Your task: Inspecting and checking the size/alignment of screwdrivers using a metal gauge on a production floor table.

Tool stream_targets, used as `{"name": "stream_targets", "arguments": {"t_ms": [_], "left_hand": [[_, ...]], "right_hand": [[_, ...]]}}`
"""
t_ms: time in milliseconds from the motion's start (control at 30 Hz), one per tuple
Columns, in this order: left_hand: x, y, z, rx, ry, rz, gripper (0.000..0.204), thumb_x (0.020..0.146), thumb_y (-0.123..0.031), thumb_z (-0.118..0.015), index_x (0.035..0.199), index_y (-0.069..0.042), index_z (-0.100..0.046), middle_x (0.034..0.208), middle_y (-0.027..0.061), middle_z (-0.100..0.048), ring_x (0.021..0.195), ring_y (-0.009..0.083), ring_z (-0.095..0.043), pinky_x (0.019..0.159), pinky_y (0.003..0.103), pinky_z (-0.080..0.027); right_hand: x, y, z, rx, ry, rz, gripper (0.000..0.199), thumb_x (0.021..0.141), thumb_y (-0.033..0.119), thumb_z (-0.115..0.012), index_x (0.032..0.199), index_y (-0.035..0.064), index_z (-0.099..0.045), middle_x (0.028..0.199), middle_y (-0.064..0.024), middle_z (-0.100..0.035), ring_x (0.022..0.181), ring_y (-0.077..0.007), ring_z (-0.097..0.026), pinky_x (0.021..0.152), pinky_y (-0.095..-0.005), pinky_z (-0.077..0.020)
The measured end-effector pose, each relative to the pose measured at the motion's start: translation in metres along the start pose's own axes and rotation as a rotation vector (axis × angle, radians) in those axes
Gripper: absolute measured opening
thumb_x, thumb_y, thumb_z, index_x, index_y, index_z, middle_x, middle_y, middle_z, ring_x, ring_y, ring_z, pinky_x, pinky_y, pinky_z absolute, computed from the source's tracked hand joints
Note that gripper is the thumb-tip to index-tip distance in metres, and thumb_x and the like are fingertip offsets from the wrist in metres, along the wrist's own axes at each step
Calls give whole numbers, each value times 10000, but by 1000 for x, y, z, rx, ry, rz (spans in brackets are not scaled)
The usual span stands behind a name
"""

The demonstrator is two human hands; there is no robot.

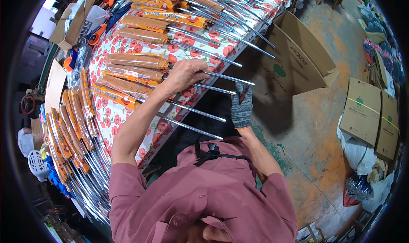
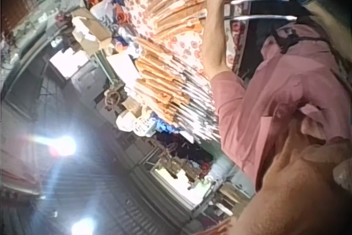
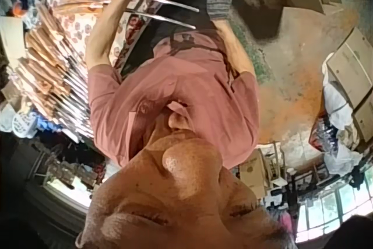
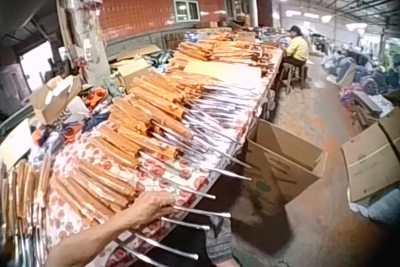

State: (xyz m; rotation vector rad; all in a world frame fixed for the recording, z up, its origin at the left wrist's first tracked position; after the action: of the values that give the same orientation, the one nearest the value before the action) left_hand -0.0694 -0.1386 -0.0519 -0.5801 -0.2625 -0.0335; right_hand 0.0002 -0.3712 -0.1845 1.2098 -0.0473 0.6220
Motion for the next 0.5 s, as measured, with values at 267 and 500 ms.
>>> {"name": "stream_targets", "arguments": {"t_ms": [267, 500], "left_hand": [[-4, -6, 0, -45, -15, -17, 219, 846, -163, -796, 890, -51, -613, 786, 119, -631, 770, 346, -644, 662, 442, -486], [-22, -24, 24, 3, 215, -73, 164, 897, -187, -753, 938, -64, -653, 820, 109, -650, 782, 336, -659, 674, 430, -501]], "right_hand": [[-2, 0, 7, 37, 21, -87, 311, 975, 169, -671, 1240, 8, -638, 1121, -184, -699, 1031, -367, -672, 931, -408, -512], [-43, 12, 26, -83, 111, 6, 303, 951, 169, -696, 1178, -18, -621, 1086, -206, -671, 1050, -364, -650, 937, -422, -498]]}}
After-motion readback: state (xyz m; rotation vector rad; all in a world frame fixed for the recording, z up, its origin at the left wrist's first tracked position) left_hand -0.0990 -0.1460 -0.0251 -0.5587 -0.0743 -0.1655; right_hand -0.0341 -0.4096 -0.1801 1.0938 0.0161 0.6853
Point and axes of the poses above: each hand's wrist, its own x-axis towards the middle knuckle, its own z-axis out of the back of the hand, y = z × x, the point moved 1 cm from there along x, towards the middle knuckle
